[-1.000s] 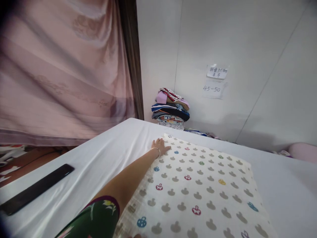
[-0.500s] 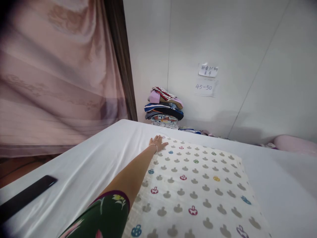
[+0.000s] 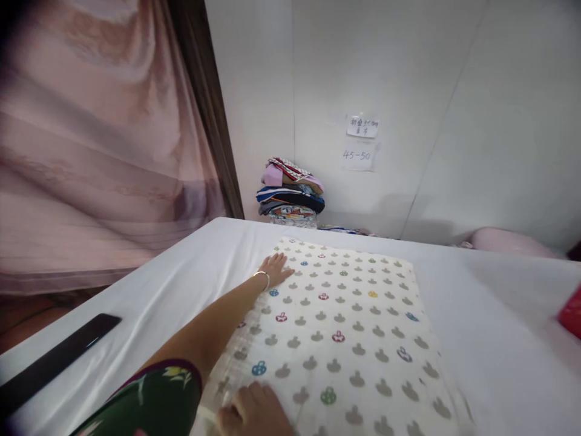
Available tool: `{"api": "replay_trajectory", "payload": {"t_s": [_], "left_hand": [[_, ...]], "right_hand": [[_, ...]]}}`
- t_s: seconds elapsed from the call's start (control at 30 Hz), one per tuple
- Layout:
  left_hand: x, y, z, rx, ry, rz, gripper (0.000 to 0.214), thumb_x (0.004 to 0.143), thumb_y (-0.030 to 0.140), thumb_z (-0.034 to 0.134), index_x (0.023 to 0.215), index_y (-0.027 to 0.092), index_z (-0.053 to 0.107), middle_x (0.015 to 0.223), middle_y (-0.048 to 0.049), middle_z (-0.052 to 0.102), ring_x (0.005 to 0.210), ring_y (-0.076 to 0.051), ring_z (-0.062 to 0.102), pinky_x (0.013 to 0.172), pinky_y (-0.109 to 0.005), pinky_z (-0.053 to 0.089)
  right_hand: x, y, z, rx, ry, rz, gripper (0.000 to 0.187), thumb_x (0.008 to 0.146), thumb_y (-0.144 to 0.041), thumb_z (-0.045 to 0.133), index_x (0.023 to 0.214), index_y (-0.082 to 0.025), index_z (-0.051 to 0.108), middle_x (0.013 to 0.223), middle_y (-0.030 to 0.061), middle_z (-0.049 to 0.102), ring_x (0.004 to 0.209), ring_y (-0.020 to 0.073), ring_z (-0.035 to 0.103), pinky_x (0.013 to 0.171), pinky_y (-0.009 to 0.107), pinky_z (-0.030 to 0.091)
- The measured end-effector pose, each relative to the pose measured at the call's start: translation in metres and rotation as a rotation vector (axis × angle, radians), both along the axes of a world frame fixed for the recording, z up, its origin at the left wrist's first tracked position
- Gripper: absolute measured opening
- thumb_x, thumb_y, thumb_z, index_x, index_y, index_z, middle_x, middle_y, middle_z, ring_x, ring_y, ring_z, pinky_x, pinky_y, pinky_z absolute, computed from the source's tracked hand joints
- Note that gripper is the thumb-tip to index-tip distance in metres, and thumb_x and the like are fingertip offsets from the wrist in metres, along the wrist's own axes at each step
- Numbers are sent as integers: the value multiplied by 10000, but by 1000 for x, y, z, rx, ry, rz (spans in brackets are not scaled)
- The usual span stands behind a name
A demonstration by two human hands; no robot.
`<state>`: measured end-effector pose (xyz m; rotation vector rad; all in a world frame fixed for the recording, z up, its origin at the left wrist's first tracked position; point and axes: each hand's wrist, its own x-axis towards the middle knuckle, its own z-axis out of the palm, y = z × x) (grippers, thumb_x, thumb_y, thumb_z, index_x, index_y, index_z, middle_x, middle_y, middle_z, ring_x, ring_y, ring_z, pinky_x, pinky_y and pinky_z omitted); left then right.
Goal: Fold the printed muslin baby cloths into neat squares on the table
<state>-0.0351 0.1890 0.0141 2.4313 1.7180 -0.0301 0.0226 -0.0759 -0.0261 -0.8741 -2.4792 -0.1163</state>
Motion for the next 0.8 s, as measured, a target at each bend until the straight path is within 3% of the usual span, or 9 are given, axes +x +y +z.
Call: {"api": "replay_trajectory", "payload": {"t_s": [0.07, 0.2, 0.27, 0.33, 0.4, 0.47, 0.63, 0.73, 0.8], "left_hand": [[4, -10, 3, -19, -2, -8, 707, 835, 604, 241, 1395, 174, 246, 1484, -88, 125, 1364, -243, 80, 1089, -456, 87], [0, -48, -5, -10, -87, -127, 614, 861, 565, 255, 1364, 218, 320, 1470, -98, 192, 1349, -276, 148, 1057, -498, 190], [-13, -72, -12, 9, -128, -268, 483, 886, 471, 296, 1288, 244, 436, 1409, -93, 346, 1315, -283, 257, 1028, -505, 264], [-32, -96, -17, 14, -161, -423, 369, 897, 355, 322, 1196, 284, 525, 1335, -41, 460, 1280, -229, 339, 1030, -429, 313], [-53, -120, -19, 74, -203, -596, 364, 899, 290, 306, 1177, 278, 541, 1297, -30, 500, 1248, -202, 388, 1016, -385, 350], [-72, -142, -20, 152, -210, -645, 360, 894, 296, 319, 1165, 265, 554, 1268, -38, 527, 1226, -204, 417, 1003, -377, 371], [-99, -187, -22, 250, -156, -447, 416, 845, 428, 402, 1180, 233, 551, 1299, -70, 497, 1251, -244, 386, 1027, -424, 334], [-100, -205, -20, 273, -127, -276, 503, 844, 470, 364, 1249, 200, 490, 1358, -75, 427, 1274, -238, 352, 1044, -436, 301], [-99, -210, -17, 253, -109, -249, 512, 854, 460, 333, 1254, 181, 487, 1366, -74, 416, 1285, -229, 333, 1057, -421, 283]], "right_hand": [[6, 4, -4, -42, 7, -86, 160, 752, -406, 539, 694, -259, 569, 630, -17, 556, 557, 168, 519, 441, 291, 433], [17, -5, 1, -76, 27, -58, 151, 753, -360, 516, 849, -249, 549, 773, -9, 563, 725, 170, 510, 615, 299, 449], [18, -9, 9, -94, 10, -98, 153, 743, -319, 517, 873, -244, 548, 801, -5, 563, 751, 176, 502, 641, 304, 434], [19, -11, 18, -101, -27, -113, 163, 748, -301, 504, 892, -239, 550, 823, 0, 565, 758, 179, 496, 641, 304, 424], [19, -12, 27, -100, -70, -117, 156, 768, -290, 483, 893, -230, 555, 844, 3, 567, 754, 177, 493, 637, 302, 418], [19, -13, 33, -92, -101, -115, 163, 797, -284, 452, 907, -229, 558, 844, 4, 566, 744, 173, 492, 631, 297, 413], [33, -20, 38, -82, -116, -91, 166, 816, -236, 433, 931, -212, 550, 883, 26, 573, 808, 173, 497, 678, 293, 411], [67, -31, 44, -111, -132, -11, 191, 818, -195, 413, 967, -184, 532, 914, 39, 584, 847, 161, 504, 742, 286, 413], [104, -45, 49, -147, -113, -18, 222, 820, -165, 395, 997, -172, 528, 939, 50, 593, 879, 156, 510, 785, 283, 412]]}}
